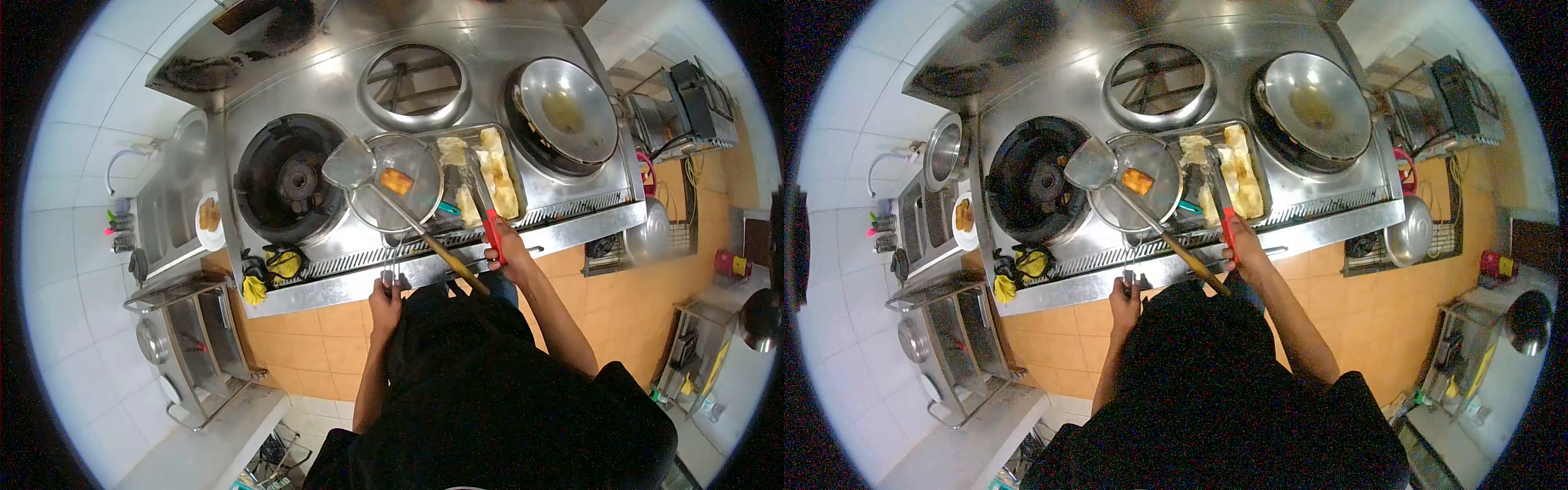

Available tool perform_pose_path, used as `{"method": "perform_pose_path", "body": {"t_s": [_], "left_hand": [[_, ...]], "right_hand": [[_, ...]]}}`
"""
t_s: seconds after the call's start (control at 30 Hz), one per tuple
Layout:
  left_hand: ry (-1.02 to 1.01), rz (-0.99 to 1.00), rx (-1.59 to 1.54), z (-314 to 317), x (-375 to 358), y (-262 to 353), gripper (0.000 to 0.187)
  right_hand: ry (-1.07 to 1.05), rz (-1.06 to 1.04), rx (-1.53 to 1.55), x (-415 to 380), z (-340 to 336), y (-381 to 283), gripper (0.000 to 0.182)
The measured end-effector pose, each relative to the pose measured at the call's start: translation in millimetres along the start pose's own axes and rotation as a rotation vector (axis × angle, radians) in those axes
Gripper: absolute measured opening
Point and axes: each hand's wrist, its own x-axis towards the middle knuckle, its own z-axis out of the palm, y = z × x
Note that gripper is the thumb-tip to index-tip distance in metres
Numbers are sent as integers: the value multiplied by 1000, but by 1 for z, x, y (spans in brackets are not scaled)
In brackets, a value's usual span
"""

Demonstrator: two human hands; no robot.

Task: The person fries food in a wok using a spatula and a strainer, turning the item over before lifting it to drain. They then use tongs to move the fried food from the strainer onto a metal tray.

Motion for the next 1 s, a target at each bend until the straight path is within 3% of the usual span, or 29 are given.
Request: {"method": "perform_pose_path", "body": {"t_s": [0.7,0.77,1.0], "left_hand": [[-22,-11,38,-2,0,-2,22],[-85,-156,18,-4,0,5,24],[-96,-147,23,-5,0,5,26]], "right_hand": [[-30,67,-35,4,-18,-7,41],[-35,65,-51,4,-17,-8,41],[-32,58,-33,5,-17,-6,40]]}}
